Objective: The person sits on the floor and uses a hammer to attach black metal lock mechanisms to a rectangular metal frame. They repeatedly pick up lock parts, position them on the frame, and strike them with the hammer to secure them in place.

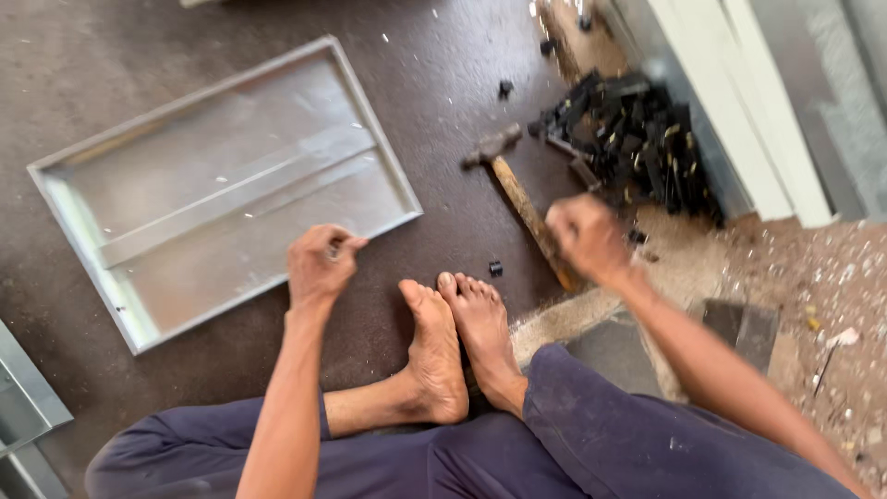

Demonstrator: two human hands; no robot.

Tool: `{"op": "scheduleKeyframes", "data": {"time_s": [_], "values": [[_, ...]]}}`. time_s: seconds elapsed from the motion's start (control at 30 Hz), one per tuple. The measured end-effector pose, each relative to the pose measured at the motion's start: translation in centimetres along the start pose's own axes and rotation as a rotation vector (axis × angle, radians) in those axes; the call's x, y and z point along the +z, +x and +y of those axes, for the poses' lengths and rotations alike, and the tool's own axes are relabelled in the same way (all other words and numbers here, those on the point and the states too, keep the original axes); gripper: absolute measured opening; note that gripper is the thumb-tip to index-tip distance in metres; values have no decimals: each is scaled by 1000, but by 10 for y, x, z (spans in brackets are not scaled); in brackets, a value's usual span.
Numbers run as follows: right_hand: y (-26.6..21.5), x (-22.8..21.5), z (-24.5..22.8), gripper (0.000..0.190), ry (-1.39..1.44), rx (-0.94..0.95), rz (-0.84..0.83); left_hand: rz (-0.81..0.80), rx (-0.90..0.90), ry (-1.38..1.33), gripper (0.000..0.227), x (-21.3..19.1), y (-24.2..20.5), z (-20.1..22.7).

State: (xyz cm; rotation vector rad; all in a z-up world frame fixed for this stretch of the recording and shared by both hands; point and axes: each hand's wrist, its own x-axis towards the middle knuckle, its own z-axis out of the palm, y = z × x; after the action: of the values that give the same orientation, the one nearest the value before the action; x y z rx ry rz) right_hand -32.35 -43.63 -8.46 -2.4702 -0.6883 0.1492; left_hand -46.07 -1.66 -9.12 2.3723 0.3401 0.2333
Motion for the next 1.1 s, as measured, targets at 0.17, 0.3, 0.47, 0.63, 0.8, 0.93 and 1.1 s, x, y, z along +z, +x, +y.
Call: {"op": "scheduleKeyframes", "data": {"time_s": [0.17, 0.3, 0.47, 0.63, 0.8, 0.93, 1.1], "values": [[67, -21, 47, 24, -126, 136, 170, -19, -47, 97, 18, -15, 7, 6], [125, -16, 59, 53, -83, 10, 201, 65, 127, 105, 17, -7, 20, 41], [162, -24, 86, 44, -601, -355, 35, -75, -42, 195, 24, 19, 37, 51], [162, -54, 106, 12, -486, -238, -162, -116, -127, 166, 24, 17, 40, 57], [152, -55, 96, 24, -407, -421, 74, -130, -75, -240, 16, 46, 33, 95], [164, -39, 85, 55, -584, -261, -223, -264, 56, -362, 16, 81, 41, 123], [162, -50, 76, 42, -729, -308, -322, -319, -75, -493, 19, 88, 44, 152]]}}
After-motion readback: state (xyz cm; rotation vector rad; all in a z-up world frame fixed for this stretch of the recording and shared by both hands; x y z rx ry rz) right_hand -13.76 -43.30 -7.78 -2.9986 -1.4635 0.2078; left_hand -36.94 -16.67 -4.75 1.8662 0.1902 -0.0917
